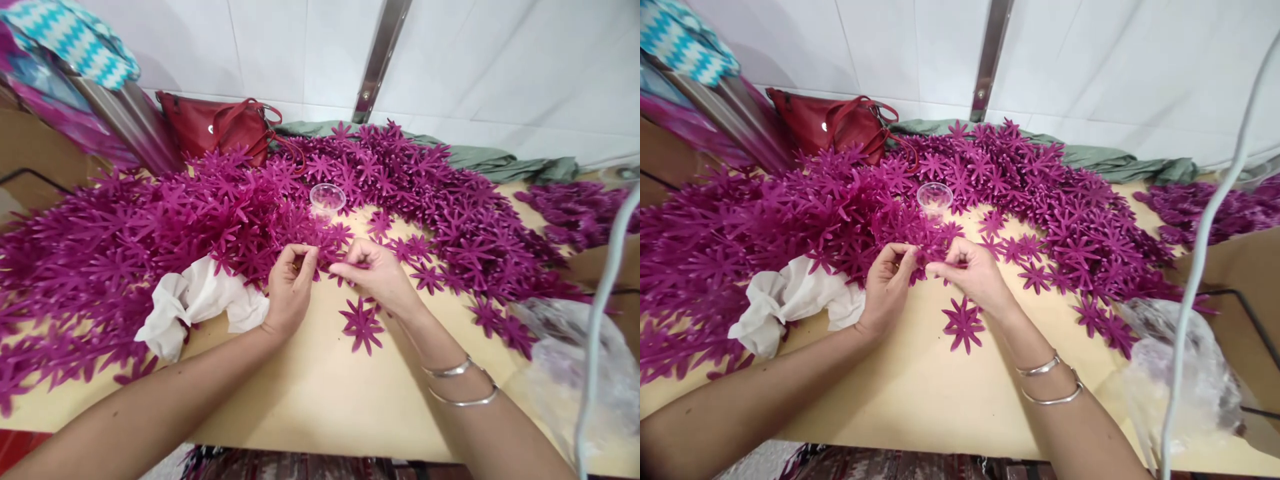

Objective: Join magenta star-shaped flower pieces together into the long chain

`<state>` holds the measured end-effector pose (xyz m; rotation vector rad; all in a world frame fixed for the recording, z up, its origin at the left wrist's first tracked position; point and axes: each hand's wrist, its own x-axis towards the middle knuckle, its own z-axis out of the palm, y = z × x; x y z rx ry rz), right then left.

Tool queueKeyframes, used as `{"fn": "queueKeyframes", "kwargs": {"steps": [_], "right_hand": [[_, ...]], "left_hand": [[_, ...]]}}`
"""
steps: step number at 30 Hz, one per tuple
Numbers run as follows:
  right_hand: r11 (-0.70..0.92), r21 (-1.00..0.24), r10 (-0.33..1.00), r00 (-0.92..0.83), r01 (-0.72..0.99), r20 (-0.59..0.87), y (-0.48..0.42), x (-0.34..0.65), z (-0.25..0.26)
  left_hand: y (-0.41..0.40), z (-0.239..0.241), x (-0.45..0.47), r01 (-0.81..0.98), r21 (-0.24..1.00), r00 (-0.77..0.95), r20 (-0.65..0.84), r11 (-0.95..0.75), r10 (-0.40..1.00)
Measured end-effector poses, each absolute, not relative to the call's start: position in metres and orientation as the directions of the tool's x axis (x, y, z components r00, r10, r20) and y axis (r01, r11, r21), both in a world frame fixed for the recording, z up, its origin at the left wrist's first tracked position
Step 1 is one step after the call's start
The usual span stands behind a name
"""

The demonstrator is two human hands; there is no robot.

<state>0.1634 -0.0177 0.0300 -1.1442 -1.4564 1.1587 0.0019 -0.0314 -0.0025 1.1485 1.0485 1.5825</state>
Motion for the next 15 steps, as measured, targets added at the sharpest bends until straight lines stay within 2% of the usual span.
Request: {"fn": "queueKeyframes", "kwargs": {"steps": [3,5,9,13,15], "right_hand": [[0.156,-0.973,0.988,-0.042,0.172,0.151,-0.015,0.174,0.033],[0.214,-0.935,0.976,-0.022,0.282,0.217,-0.012,0.180,0.033],[0.365,-0.774,0.912,-0.030,0.518,0.409,-0.004,0.185,0.031],[0.296,-0.748,0.909,0.066,0.594,0.412,-0.004,0.183,0.031],[0.297,-0.702,0.907,0.038,0.648,0.419,-0.018,0.180,0.030]], "left_hand": [[-0.027,-0.005,0.001,-0.171,0.942,-0.260,0.241,-0.290,0.935],[-0.028,-0.006,0.001,-0.159,0.934,-0.253,0.275,-0.320,0.928],[-0.040,-0.008,0.001,-0.098,0.888,-0.212,0.422,-0.449,0.881],[-0.055,-0.001,-0.003,0.103,0.816,-0.151,0.578,-0.569,0.802],[-0.060,0.007,-0.004,0.206,0.711,-0.072,0.696,-0.672,0.714]]}}
